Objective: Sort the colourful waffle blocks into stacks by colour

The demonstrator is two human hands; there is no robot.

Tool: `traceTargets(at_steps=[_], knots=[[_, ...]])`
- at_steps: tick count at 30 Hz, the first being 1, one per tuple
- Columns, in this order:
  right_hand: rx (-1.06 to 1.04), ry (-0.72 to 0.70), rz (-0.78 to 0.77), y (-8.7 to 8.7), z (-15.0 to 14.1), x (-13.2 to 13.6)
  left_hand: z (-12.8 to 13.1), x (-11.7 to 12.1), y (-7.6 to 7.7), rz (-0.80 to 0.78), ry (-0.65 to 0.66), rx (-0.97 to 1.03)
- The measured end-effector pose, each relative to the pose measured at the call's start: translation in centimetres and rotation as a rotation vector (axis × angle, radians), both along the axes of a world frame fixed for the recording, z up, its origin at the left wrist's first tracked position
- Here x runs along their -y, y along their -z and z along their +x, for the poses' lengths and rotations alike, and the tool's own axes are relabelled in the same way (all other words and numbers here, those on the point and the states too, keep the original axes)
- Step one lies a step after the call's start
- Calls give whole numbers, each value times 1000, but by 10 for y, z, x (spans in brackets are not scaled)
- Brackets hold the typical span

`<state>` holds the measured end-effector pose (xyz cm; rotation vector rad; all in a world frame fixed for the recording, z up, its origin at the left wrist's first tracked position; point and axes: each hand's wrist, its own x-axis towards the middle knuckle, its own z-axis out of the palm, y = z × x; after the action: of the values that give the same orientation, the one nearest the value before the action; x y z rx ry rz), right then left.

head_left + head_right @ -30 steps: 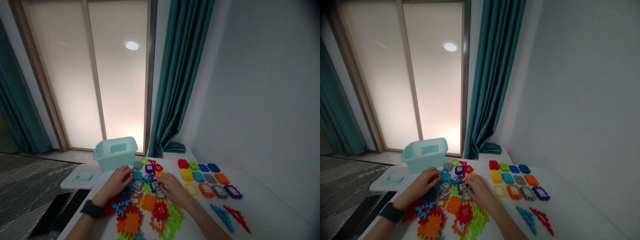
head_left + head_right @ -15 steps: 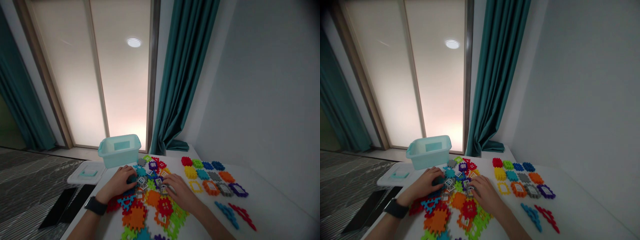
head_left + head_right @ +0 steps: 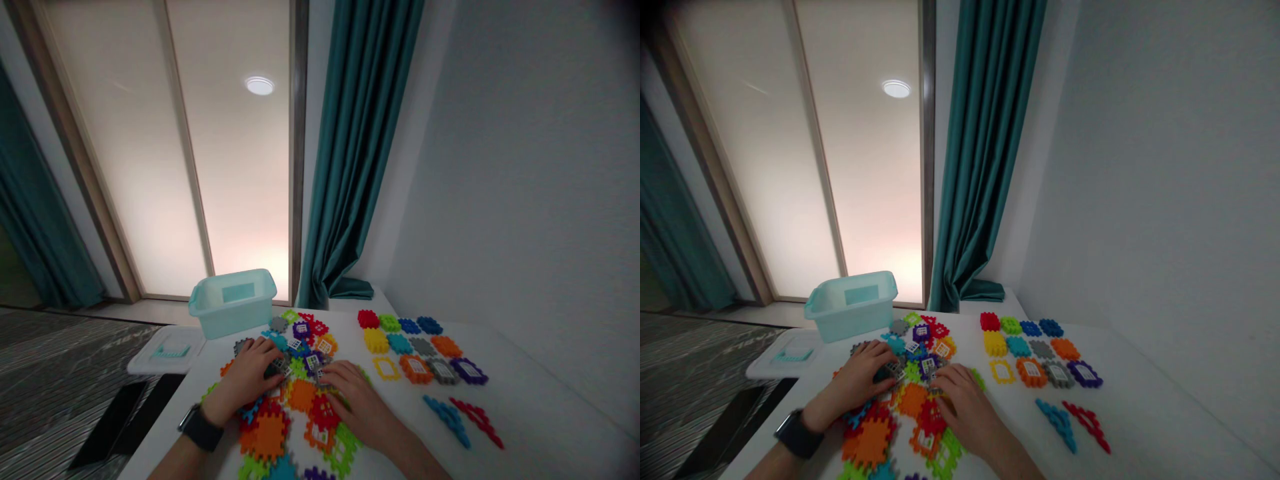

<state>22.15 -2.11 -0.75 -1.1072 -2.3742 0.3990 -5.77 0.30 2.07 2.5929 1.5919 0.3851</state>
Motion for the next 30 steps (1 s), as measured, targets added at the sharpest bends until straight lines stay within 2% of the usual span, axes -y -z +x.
traceTargets(at_steps=[6,16,22,27,30], knots=[[14,-14,7,-5,-6,6,8,1,7,32,-73,-69],[-23,-4,39,-5,-7,9,6,2,4,54,-179,-115],[-33,2,59,-7,-7,9,5,2,2,49,-201,-66],[-18,-8,44,-9,-6,9,6,4,-3,69,-168,54],[-17,15,22,-8,-6,9,11,6,-4,113,-46,136]])
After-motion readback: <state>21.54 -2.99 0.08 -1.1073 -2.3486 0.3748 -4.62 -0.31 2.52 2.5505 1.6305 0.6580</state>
